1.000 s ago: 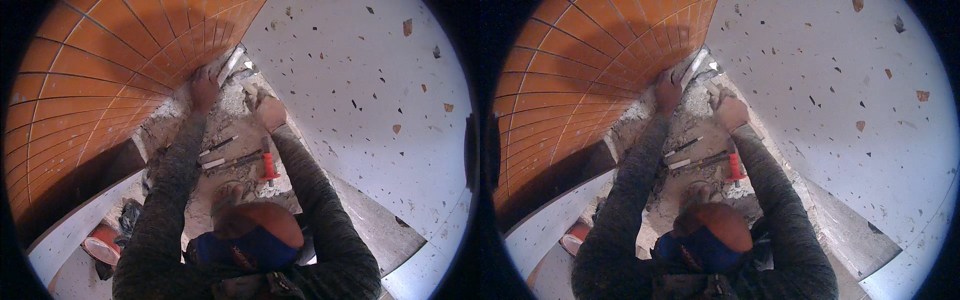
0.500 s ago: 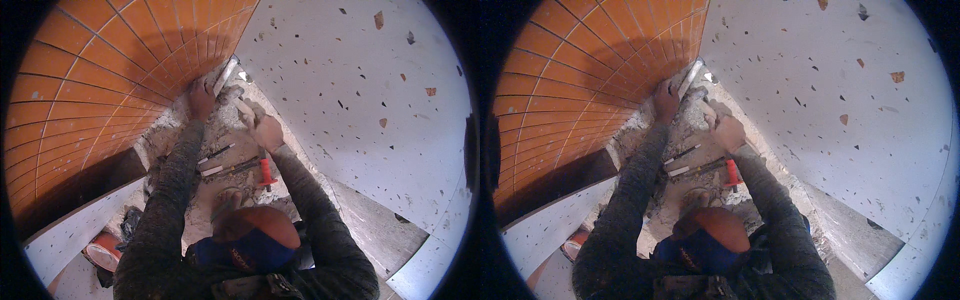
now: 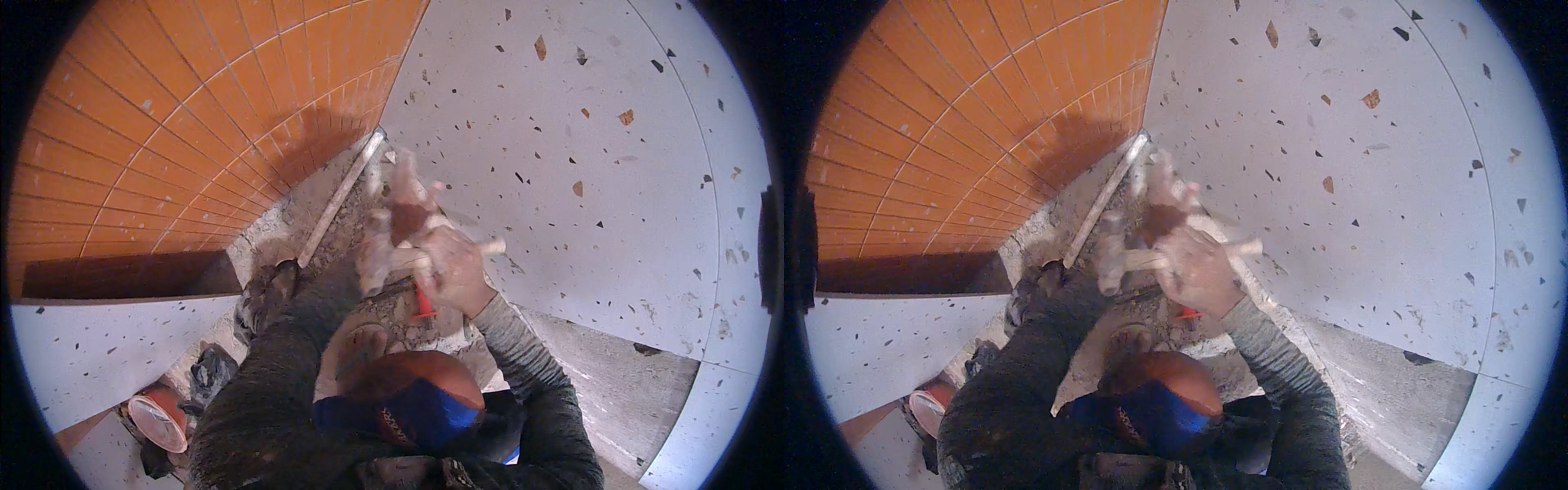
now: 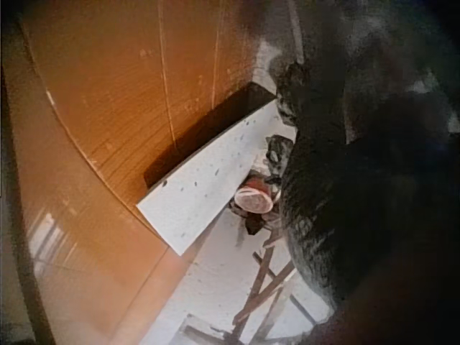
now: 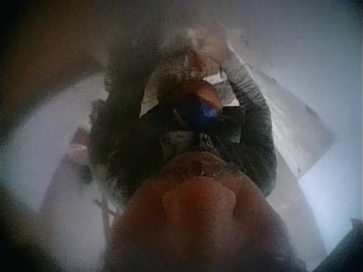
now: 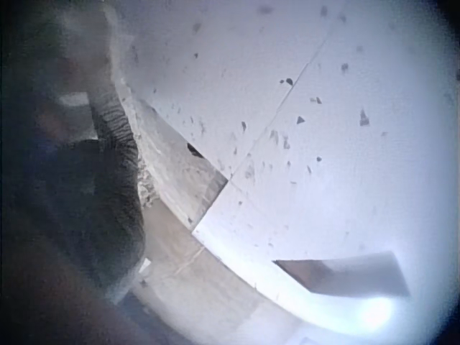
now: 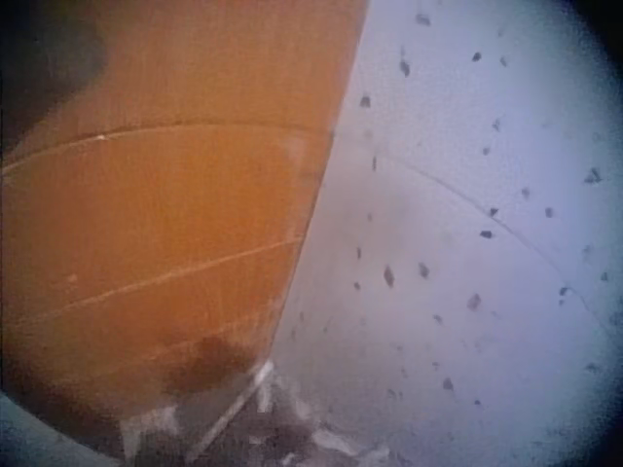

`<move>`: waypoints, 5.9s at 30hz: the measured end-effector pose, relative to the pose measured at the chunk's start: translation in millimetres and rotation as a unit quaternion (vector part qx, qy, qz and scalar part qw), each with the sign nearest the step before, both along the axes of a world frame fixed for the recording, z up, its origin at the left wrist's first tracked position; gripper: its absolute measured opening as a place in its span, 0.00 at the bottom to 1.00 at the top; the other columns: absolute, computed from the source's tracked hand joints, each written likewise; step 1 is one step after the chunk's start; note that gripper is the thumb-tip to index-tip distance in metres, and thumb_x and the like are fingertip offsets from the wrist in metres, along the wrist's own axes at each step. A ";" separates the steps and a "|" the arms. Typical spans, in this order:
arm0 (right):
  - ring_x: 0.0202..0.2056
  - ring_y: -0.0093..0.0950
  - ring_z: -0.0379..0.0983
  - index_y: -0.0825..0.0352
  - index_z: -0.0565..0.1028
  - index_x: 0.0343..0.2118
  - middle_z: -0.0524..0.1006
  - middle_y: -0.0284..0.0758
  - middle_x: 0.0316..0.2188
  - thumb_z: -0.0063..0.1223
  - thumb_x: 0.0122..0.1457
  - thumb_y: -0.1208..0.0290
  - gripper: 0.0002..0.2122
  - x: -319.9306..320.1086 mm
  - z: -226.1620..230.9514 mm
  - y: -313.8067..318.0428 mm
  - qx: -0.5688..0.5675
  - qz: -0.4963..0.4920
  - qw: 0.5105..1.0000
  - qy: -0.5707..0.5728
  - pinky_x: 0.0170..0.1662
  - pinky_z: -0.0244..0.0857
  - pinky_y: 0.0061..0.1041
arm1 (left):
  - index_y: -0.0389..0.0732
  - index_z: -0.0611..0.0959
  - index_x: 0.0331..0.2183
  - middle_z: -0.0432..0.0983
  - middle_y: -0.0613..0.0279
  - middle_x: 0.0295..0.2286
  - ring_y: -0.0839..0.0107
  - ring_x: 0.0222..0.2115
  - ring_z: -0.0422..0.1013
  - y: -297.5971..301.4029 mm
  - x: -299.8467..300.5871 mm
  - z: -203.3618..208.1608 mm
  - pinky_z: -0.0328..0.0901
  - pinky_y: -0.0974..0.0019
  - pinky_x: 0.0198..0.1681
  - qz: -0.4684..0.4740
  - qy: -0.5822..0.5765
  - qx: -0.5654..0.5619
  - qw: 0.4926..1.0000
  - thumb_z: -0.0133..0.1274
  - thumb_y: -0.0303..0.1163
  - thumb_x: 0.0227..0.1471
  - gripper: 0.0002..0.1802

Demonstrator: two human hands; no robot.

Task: The person installs white speckled tiles on a curved wall section. They apply mortar with a trowel, position each tile, and tap it into place with a hammer. The person also uses a chisel to adjust the tile edges and ensure alignment.

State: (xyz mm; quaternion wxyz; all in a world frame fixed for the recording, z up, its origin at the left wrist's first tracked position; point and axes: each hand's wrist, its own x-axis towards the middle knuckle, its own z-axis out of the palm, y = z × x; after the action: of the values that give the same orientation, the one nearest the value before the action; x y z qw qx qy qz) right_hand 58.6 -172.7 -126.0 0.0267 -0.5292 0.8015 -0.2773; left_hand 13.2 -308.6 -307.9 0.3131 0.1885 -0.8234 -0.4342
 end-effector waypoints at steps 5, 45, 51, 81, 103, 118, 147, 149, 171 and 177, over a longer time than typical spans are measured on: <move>0.41 0.35 0.68 0.62 0.75 0.36 0.69 0.36 0.32 0.56 0.40 0.72 0.15 5.9 20.3 -68.1 0.025 0.098 0.991 0.086 0.42 0.62 0.35 | 0.27 0.44 0.63 0.37 0.32 0.62 0.42 0.64 0.36 107.8 -17.1 60.6 0.40 0.47 0.66 -0.045 0.014 0.169 0.985 0.58 0.52 0.50 0.58; 0.44 0.40 0.66 0.63 0.72 0.33 0.69 0.37 0.35 0.56 0.37 0.76 0.16 -40.7 -31.4 -113.9 -0.049 0.115 0.983 0.132 0.48 0.59 0.39 | 0.26 0.38 0.64 0.28 0.34 0.66 0.46 0.68 0.28 123.7 -23.1 70.7 0.31 0.53 0.70 -0.061 -0.030 0.232 0.970 0.60 0.51 0.49 0.63; 0.42 0.41 0.68 0.62 0.73 0.33 0.70 0.37 0.34 0.58 0.33 0.78 0.18 -8.8 36.8 -38.3 -0.120 0.007 0.992 0.044 0.46 0.60 0.43 | 0.26 0.45 0.64 0.41 0.34 0.64 0.45 0.67 0.38 113.0 18.9 170.2 0.35 0.47 0.68 -0.121 -0.245 0.142 0.952 0.56 0.54 0.51 0.57; 0.38 0.33 0.70 0.60 0.71 0.28 0.69 0.32 0.30 0.52 0.46 0.67 0.07 145.8 154.8 297.6 -0.190 0.017 0.943 0.274 0.46 0.63 0.40 | 0.34 0.46 0.66 0.36 0.40 0.67 0.45 0.68 0.30 297.4 -25.3 369.7 0.20 0.40 0.65 -0.174 0.413 -0.394 0.803 0.36 0.58 0.61 0.47; 0.36 0.32 0.71 0.60 0.66 0.22 0.66 0.31 0.27 0.55 0.46 0.66 0.08 112.0 138.9 305.8 -0.267 -0.012 0.924 0.274 0.46 0.65 0.39 | 0.33 0.47 0.66 0.38 0.40 0.67 0.44 0.68 0.32 301.1 -27.5 373.8 0.21 0.40 0.66 -0.157 0.447 -0.414 0.777 0.34 0.54 0.63 0.43; 0.35 0.32 0.68 0.60 0.70 0.23 0.66 0.31 0.26 0.53 0.44 0.69 0.04 113.6 126.7 304.7 -0.292 -0.029 0.922 0.252 0.45 0.63 0.36 | 0.30 0.44 0.66 0.33 0.38 0.66 0.42 0.68 0.26 310.2 -16.4 374.6 0.19 0.37 0.64 -0.177 0.405 -0.386 0.810 0.40 0.60 0.58 0.52; 0.34 0.29 0.69 0.60 0.70 0.23 0.68 0.30 0.27 0.53 0.47 0.69 0.04 123.7 -8.9 292.9 -0.221 -0.052 0.939 0.259 0.41 0.66 0.32 | 0.26 0.49 0.64 0.39 0.29 0.64 0.38 0.65 0.37 344.0 -25.1 353.2 0.31 0.43 0.66 -0.129 0.458 -0.419 0.773 0.47 0.62 0.54 0.56; 0.35 0.30 0.69 0.61 0.70 0.24 0.68 0.31 0.27 0.53 0.47 0.69 0.04 122.9 -20.1 290.4 -0.239 -0.052 0.927 0.285 0.42 0.65 0.33 | 0.25 0.50 0.64 0.41 0.29 0.63 0.38 0.65 0.40 344.8 -21.7 350.4 0.33 0.45 0.67 -0.122 0.460 -0.416 0.775 0.48 0.60 0.54 0.55; 0.40 0.35 0.69 0.61 0.73 0.25 0.71 0.35 0.30 0.49 0.52 0.66 0.06 147.5 -61.5 309.9 -0.043 -0.056 0.984 0.165 0.49 0.62 0.38 | 0.26 0.54 0.62 0.41 0.33 0.64 0.40 0.67 0.35 331.4 -10.1 345.7 0.28 0.37 0.66 -0.203 0.456 -0.404 0.766 0.43 0.52 0.58 0.45; 0.40 0.38 0.70 0.61 0.75 0.28 0.73 0.37 0.29 0.49 0.54 0.67 0.05 146.3 -101.2 334.8 0.067 -0.116 0.983 0.124 0.48 0.60 0.42 | 0.29 0.56 0.63 0.44 0.36 0.64 0.38 0.66 0.37 338.3 -1.4 336.1 0.29 0.35 0.65 -0.211 0.438 -0.375 0.789 0.43 0.46 0.60 0.39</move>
State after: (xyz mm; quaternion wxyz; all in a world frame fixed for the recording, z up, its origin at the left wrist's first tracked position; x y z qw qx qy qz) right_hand 204.9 162.1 -227.3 -0.0699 -0.4600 0.8713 -0.1562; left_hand 11.8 29.7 28.1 0.5868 -0.3323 -0.7156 -0.1820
